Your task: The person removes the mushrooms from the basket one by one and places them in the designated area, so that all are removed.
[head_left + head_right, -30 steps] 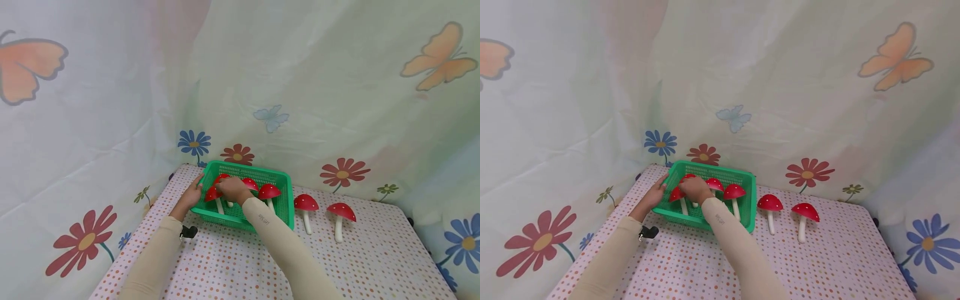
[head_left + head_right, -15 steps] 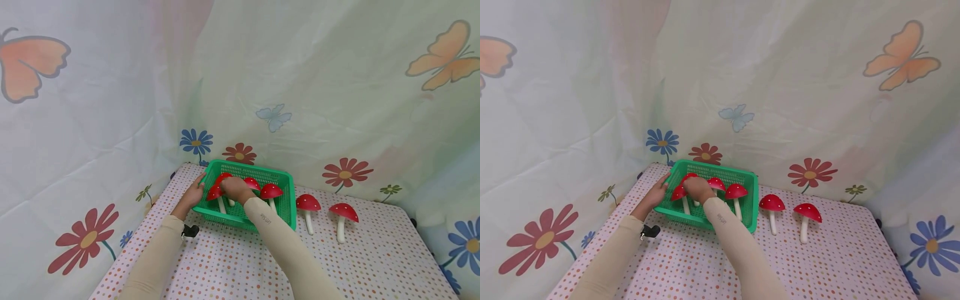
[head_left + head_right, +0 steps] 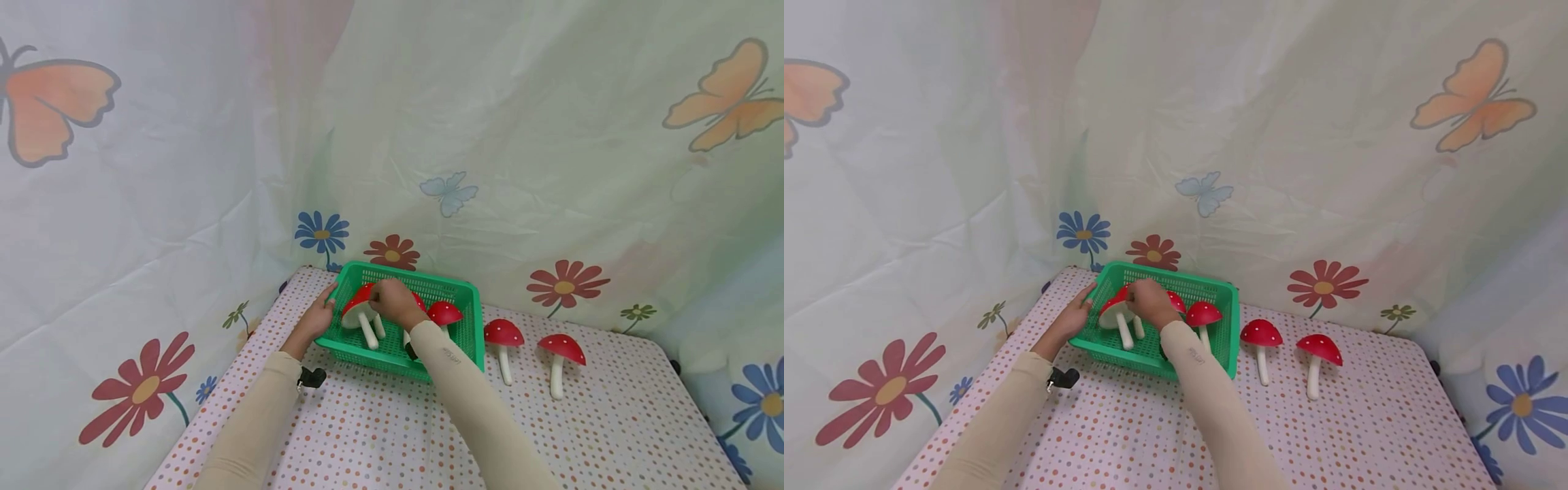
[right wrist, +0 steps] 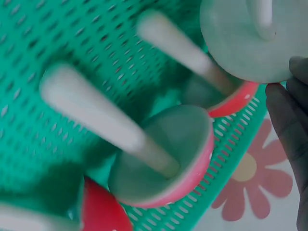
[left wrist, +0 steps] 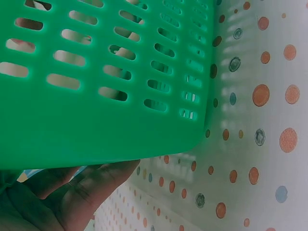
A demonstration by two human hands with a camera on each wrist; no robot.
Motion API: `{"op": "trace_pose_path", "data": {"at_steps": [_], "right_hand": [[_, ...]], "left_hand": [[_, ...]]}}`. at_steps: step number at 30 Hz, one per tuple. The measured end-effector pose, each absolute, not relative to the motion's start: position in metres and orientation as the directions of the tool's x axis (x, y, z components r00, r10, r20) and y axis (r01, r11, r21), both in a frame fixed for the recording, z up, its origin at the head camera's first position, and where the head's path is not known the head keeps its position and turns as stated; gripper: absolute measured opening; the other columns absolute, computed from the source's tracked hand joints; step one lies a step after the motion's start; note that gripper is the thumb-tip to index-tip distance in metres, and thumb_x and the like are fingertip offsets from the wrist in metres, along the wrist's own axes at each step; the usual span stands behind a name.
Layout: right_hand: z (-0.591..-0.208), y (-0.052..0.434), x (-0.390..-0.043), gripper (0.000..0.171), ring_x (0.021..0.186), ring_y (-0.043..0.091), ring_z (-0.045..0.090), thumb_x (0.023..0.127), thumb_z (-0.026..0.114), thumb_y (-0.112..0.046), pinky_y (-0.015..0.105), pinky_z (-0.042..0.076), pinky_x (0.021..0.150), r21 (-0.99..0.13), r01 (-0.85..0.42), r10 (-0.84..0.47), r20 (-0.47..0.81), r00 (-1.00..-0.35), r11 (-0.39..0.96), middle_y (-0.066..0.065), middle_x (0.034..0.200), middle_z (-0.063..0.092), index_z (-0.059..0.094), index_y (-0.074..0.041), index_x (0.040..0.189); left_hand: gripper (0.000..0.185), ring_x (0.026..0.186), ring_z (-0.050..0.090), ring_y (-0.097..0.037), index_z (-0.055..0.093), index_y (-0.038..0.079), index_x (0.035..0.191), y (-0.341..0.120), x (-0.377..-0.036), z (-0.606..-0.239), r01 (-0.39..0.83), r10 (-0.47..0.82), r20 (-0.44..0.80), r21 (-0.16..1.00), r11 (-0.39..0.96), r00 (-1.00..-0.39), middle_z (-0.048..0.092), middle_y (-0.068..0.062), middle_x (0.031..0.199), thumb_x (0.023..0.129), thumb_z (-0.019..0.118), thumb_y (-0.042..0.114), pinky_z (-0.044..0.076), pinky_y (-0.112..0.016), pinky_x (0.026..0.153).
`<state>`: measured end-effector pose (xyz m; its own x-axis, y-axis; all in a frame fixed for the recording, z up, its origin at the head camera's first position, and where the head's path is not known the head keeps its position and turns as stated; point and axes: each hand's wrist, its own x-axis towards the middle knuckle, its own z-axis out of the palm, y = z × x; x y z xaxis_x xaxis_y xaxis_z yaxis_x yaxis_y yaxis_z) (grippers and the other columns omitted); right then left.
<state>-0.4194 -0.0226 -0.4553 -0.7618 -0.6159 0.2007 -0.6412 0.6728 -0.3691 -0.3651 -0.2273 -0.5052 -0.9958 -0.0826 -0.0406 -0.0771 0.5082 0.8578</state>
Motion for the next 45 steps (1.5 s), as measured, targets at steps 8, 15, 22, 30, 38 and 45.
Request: {"op": "trace_pose_path", "data": {"at_steps": [8, 15, 22, 30, 38, 45], "right_hand": [[-0.443, 0.003, -0.414, 0.009, 0.079, 0.016, 0.067, 0.091, 0.072, -0.016, 0.03, 0.057, 0.07, -0.619, -0.52, -0.442, 0.293, -0.848, 0.588, 0.004, 0.092, 0.074, 0.078, -0.009, 0.092], [-0.434, 0.024, -0.413, 0.015, 0.084, 0.019, 0.067, 0.094, 0.069, -0.022, 0.033, 0.057, 0.073, -0.718, -0.47, -0.36, 0.316, -0.878, 0.514, 0.006, 0.094, 0.072, 0.077, -0.009, 0.095], [-0.421, 0.058, -0.403, 0.016, 0.083, 0.022, 0.068, 0.092, 0.072, -0.023, 0.033, 0.057, 0.071, -0.766, -0.429, -0.25, 0.35, -0.903, 0.479, 0.01, 0.094, 0.074, 0.077, -0.007, 0.095], [-0.409, 0.112, -0.399, 0.016, 0.081, 0.024, 0.07, 0.089, 0.074, -0.02, 0.029, 0.057, 0.07, -0.732, -0.449, -0.097, 0.47, -0.877, 0.513, 0.013, 0.091, 0.075, 0.077, -0.005, 0.093], [-0.417, 0.197, -0.384, 0.022, 0.078, 0.022, 0.07, 0.091, 0.072, -0.024, 0.01, 0.051, 0.064, -0.711, -0.345, 0.063, 0.479, -0.876, 0.612, 0.015, 0.093, 0.074, 0.076, -0.003, 0.097], [-0.421, 0.269, -0.374, 0.027, 0.076, 0.019, 0.068, 0.092, 0.07, -0.023, 0.004, 0.044, 0.062, -0.707, -0.199, 0.223, 0.456, -0.861, 0.679, 0.021, 0.098, 0.073, 0.074, 0.0, 0.105]], "left_hand": [[0.05, 0.15, 0.018, -0.041, 0.02, 0.024, 0.159, -0.227, -0.365, -0.507, -0.068, -0.074, -0.037, 0.871, 0.487, -0.997, 0.019, -0.015, 0.164, 0.109, 0.027, 0.024, 0.018, -0.06, 0.12], [0.05, 0.15, 0.02, -0.039, 0.021, 0.027, 0.158, -0.229, -0.366, -0.507, -0.081, -0.092, -0.04, 0.863, 0.499, -0.995, 0.021, -0.014, 0.164, 0.109, 0.028, 0.026, 0.019, -0.059, 0.12], [0.051, 0.149, 0.019, -0.042, 0.019, 0.027, 0.159, -0.227, -0.361, -0.503, -0.104, -0.093, -0.066, 0.859, 0.501, -0.993, 0.019, -0.016, 0.164, 0.109, 0.027, 0.026, 0.019, -0.062, 0.118], [0.051, 0.15, 0.017, -0.042, 0.017, 0.025, 0.159, -0.228, -0.359, -0.501, -0.097, -0.084, -0.062, 0.856, 0.508, -0.994, 0.017, -0.016, 0.165, 0.109, 0.026, 0.026, 0.017, -0.062, 0.119], [0.051, 0.151, 0.013, -0.042, 0.014, 0.028, 0.16, -0.228, -0.357, -0.5, -0.115, -0.062, -0.097, 0.854, 0.507, -0.993, 0.012, -0.014, 0.166, 0.109, 0.023, 0.027, 0.016, -0.063, 0.119], [0.052, 0.151, 0.011, -0.042, 0.012, 0.029, 0.16, -0.227, -0.357, -0.494, -0.112, -0.063, -0.093, 0.85, 0.514, -0.994, 0.011, -0.015, 0.166, 0.109, 0.023, 0.027, 0.013, -0.063, 0.119]]}}
